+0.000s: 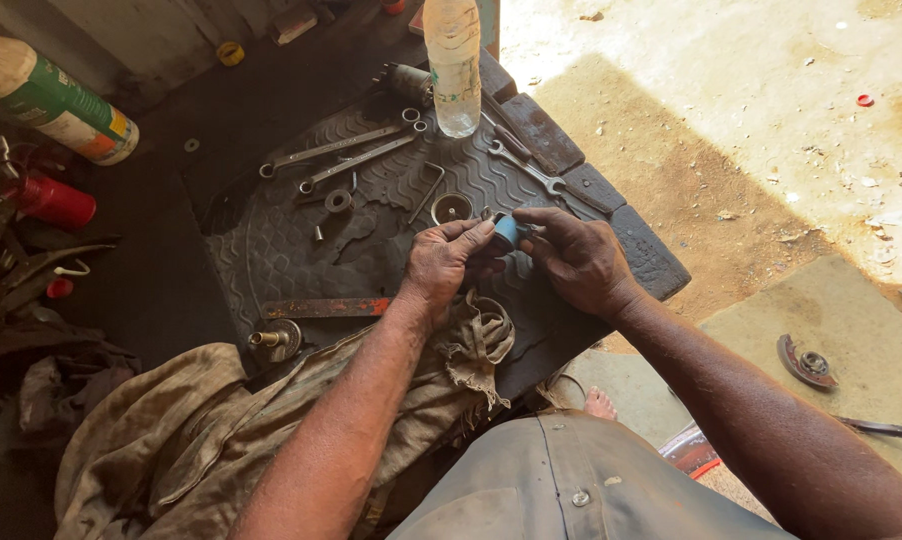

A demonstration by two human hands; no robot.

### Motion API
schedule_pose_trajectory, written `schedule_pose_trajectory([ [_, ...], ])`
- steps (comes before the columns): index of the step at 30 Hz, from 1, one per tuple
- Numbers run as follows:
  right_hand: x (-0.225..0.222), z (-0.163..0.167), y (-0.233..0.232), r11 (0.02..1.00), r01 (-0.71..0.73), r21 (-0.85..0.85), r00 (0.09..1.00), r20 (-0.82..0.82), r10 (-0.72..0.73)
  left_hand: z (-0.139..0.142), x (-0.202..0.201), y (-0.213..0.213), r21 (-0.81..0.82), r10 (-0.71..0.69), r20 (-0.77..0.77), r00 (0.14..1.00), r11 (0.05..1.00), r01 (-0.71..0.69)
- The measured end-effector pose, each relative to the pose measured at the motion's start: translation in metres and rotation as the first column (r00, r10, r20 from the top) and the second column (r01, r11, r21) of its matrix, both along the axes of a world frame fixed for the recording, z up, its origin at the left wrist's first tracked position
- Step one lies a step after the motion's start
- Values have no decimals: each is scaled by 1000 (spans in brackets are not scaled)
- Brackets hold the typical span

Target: The person uses a metal file to smooth the edges of a small blue mechanical component on a workbench. They then wipe the part with a cloth, apply liquid from a bottle, and insert a brass fitting into the component.

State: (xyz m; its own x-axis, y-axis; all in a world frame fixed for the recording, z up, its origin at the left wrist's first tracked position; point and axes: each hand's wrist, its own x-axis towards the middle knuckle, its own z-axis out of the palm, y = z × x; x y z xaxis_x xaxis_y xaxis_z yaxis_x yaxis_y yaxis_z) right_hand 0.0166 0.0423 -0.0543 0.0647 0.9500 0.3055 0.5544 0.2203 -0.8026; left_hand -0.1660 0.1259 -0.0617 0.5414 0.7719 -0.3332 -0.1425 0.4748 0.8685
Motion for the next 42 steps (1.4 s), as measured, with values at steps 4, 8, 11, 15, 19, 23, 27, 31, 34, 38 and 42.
schedule_pose_trajectory([
  [4, 0, 4, 0, 986, 93, -138, 994, 73, -84, -3, 0, -2, 125, -54, -90, 995, 990, 65],
  [8, 0, 6, 0, 998, 19, 54, 1000, 7, -19, -10, -3, -8, 218, -97, -20, 995, 971, 99],
  [11, 1, 7, 0, 991, 29, -134, 996, -81, -40, -12, -3, -15, 355, -76, -149, 986, 926, 125],
  [15, 5, 7, 0, 996, -27, -86, 988, -152, 13, -8, 2, -31, 628, 124, -367, 922, 764, 147],
  [19, 8, 5, 0, 993, -31, -114, 986, -168, 12, -3, 4, -47, 712, 314, -438, 843, 693, 112],
  [23, 11, 5, 1, 978, -71, -194, 977, -212, 28, 0, 2, -50, 871, 463, -335, 821, 485, 82],
  [27, 14, 5, 4, 967, -126, -223, 970, -233, 73, -2, 1, -50, 846, 373, -254, 892, 532, 18],
  [31, 14, 5, 4, 971, -126, -203, 983, -159, 95, -5, 1, -48, 885, 327, -253, 910, 458, 81],
  [34, 12, 5, 3, 979, -118, -164, 988, -118, 99, -5, 0, -47, 878, 336, -272, 902, 470, 90],
  [38, 9, 6, 1, 985, -64, -160, 998, -40, 58, -3, 0, -49, 861, 334, -282, 899, 501, 84],
  [42, 6, 6, 1, 986, -37, -161, 999, 1, 38, -3, 0, -50, 854, 338, -300, 892, 512, 93],
])
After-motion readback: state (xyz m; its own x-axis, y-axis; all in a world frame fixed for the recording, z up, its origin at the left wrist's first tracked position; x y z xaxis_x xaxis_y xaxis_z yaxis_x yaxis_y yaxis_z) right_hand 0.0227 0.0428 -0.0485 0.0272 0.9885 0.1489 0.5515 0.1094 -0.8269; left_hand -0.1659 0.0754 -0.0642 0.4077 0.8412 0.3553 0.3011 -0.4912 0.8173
